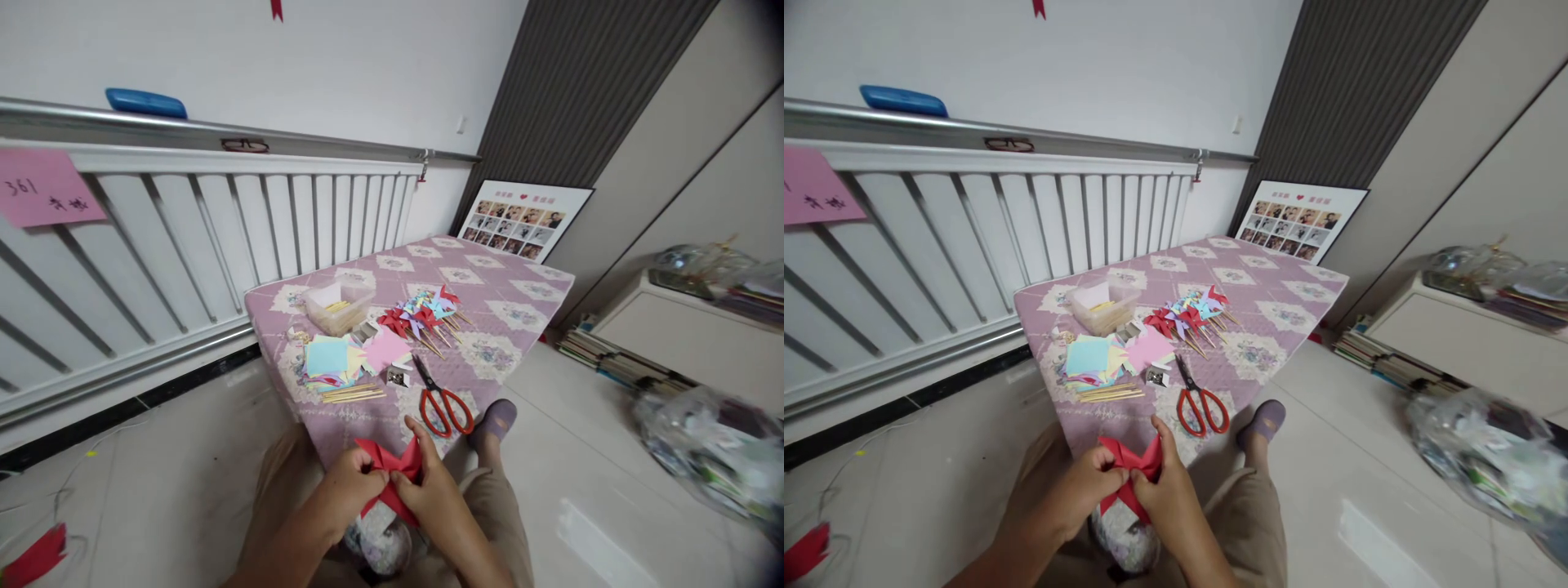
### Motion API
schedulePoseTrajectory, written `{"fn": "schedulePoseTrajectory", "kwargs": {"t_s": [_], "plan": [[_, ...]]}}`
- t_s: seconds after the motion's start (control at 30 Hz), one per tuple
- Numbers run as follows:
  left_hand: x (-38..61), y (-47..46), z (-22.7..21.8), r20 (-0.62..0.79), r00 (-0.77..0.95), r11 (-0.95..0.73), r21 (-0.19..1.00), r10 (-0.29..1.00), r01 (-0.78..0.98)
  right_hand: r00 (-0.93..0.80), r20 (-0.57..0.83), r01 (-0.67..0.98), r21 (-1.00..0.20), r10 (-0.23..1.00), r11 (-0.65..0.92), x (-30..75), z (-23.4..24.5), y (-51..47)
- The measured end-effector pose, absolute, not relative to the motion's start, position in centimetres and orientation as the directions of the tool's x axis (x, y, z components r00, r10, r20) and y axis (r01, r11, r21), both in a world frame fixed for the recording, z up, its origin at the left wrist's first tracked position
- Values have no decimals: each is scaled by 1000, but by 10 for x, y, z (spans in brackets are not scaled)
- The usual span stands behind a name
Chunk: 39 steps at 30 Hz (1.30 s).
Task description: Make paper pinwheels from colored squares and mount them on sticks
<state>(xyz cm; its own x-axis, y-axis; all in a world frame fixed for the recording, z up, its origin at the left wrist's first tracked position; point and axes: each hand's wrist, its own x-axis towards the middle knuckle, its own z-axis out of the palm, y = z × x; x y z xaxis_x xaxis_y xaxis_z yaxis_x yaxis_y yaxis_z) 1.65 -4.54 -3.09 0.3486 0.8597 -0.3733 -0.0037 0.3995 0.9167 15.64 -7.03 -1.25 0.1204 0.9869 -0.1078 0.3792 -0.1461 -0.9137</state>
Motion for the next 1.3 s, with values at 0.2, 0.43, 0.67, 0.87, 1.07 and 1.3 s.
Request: {"fn": "schedulePoseTrajectory", "kwargs": {"t_s": [0.2, 0.43, 0.67, 0.87, 1.07, 1.3], "plan": [[14, -35, -46, -407, 300, 425, 905, 863, 6, 143, -130, 348, -922, 981, -172, 151, -25, -58], [13, 4, -75, -363, 164, 387, 910, 917, -150, 142, -49, 298, -950, 989, -90, 172, -42, -25], [27, 49, -94, -397, 25, 398, 915, 917, -63, 134, 54, 716, -696, 989, -59, 207, -28, 38], [32, 58, -99, -369, 32, 370, 929, 929, -10, 15, -27, 906, -423, 1000, -25, 204, -21, 83], [29, 58, -95, -377, 26, 377, 926, 926, 5, -46, -193, 984, -179, 980, 11, 197, -29, 109], [28, 59, -96, -382, 39, 383, 924, 923, -7, -79, -298, 997, -38, 951, 71, 197, -33, 123]]}}
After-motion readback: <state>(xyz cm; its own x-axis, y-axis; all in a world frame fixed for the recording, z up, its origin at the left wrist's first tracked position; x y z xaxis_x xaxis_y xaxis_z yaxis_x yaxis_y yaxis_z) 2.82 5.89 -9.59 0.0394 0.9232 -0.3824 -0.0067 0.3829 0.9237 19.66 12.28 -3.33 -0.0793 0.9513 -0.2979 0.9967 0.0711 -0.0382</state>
